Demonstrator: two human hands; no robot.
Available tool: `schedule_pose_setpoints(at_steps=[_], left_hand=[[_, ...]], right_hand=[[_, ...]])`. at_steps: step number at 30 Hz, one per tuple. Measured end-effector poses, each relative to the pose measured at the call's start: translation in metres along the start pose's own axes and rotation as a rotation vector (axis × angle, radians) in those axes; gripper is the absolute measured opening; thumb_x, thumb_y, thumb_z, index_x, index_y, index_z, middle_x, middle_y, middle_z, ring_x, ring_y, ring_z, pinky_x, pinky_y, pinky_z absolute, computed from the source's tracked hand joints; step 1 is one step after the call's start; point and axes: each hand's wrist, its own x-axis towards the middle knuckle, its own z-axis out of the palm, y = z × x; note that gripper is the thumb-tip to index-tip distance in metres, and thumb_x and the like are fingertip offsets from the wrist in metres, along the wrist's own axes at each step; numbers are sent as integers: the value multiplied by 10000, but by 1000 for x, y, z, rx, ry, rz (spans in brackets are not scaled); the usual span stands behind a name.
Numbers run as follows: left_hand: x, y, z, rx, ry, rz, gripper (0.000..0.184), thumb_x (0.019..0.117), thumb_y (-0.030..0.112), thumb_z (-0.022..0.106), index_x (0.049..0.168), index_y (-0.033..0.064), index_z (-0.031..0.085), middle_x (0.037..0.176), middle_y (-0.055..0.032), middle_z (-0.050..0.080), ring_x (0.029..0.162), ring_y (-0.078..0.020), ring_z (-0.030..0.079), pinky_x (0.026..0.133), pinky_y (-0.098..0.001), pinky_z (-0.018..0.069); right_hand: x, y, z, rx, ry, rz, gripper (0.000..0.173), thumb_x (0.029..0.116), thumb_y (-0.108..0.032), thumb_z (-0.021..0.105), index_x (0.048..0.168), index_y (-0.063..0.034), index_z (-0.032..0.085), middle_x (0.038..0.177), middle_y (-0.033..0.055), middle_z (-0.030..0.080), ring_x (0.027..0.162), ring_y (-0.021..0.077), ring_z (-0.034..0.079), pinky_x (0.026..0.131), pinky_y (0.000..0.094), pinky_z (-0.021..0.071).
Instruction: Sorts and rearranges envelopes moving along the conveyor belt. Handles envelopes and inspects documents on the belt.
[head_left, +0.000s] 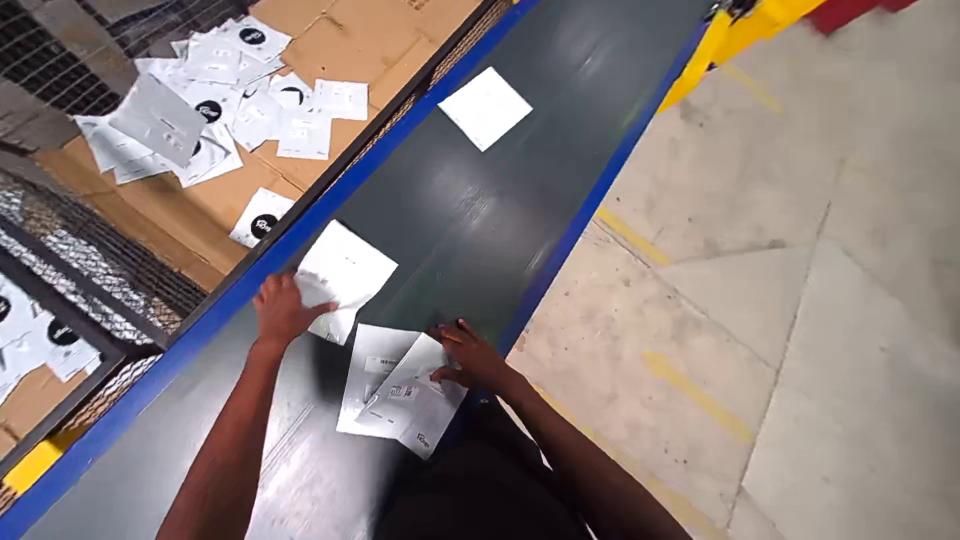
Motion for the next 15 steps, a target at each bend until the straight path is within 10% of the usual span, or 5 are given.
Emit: schedule_pose_setpoints(at_steps=[4, 6, 8, 10, 15], left_hand=[[-1, -43, -49, -546, 190, -275, 937, 755, 405, 905, 1424, -61, 444, 1211, -254, 655, 1085, -333, 679, 961, -549, 561], [15, -57, -81, -784, 408, -345, 1070, 821, 493, 835, 1556, -1, 236, 1287, -213, 602, 1098, -259, 668, 933, -465, 592], [3, -59, -94, -730, 437, -292, 1202, 824, 575, 795, 1613, 23, 75, 1539, -260, 384, 1343, -321, 510, 1069, -463, 502], [-41, -53, -71, -466, 262, -157, 1116, 831, 604, 768, 1574, -39, 240, 1542, -329, 370, 1399, -423, 445, 1132, -546, 428], [-233, -59, 50, -119, 41, -496, 1268, 701, 748, 781, 1574, -36, 300, 1521, -454, 290, 1388, -665, 292, 1100, -786, 280]], right_hand=[[-2, 5, 18, 36, 2, -112, 588, 952, -635, 604, 1197, -108, 684, 1459, 8, 592, 1459, 152, 441, 1283, 505, 220], [2, -5, 21, 100, -22, -158, 572, 971, -594, 605, 1180, -68, 686, 1367, 64, 648, 1385, 191, 526, 1268, 476, 263], [6, -14, 14, 230, -51, -110, 535, 990, -533, 617, 1142, -22, 666, 1164, 119, 697, 1193, 236, 638, 1161, 450, 413], [21, -12, -7, 373, -62, -1, 517, 990, -466, 646, 1172, 17, 612, 1003, 166, 695, 979, 279, 698, 923, 483, 566], [92, 32, -67, 100, 47, 103, 716, 887, -686, 640, 1321, -116, 622, 1324, 130, 618, 1230, 280, 596, 1025, 497, 517]])
